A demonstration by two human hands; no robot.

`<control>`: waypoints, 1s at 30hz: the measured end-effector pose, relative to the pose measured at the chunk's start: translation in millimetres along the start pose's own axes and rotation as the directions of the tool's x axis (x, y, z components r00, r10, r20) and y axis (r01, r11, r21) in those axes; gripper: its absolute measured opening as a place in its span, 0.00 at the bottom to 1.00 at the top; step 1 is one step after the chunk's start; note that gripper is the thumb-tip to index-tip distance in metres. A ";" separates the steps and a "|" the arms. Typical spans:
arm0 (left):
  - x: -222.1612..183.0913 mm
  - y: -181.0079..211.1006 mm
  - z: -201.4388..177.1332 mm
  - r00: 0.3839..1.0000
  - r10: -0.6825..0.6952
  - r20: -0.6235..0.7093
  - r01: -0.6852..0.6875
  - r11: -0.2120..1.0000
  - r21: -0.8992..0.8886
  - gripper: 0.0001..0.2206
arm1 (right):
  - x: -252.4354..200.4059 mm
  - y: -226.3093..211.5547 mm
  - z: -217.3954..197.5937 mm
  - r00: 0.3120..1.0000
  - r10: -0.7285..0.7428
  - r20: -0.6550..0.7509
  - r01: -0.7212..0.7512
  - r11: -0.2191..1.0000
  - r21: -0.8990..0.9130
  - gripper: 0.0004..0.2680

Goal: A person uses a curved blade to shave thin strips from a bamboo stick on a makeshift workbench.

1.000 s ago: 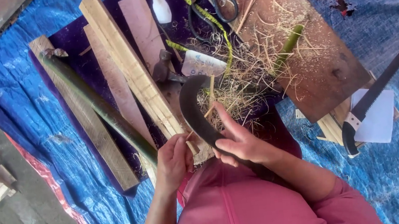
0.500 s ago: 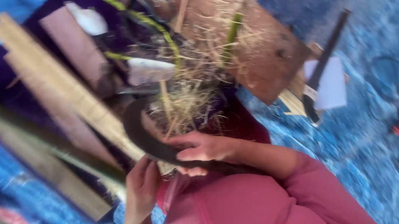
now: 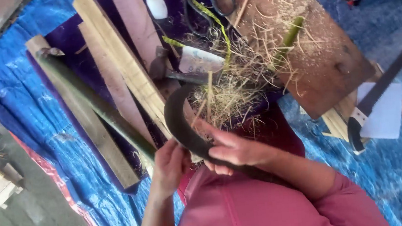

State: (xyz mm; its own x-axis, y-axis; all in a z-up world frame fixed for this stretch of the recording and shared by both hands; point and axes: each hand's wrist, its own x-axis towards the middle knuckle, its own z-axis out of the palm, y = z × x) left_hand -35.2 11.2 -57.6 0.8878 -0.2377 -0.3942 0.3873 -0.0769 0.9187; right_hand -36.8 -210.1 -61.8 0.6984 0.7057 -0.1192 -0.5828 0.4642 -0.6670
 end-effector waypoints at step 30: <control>2.9 -9.9 -11.7 0.977 -0.092 0.194 0.109 0.991 -0.077 0.18 | 18.2 8.9 12.7 0.999 0.036 -0.030 -0.035 0.999 0.025 0.30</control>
State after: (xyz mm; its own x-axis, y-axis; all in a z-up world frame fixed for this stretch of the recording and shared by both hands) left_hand -33.5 22.6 -68.1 0.7832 -0.4126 -0.4652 0.4997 -0.0275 0.8657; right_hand -34.5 -186.3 -60.6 0.6891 0.7057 -0.1649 -0.6174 0.4525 -0.6435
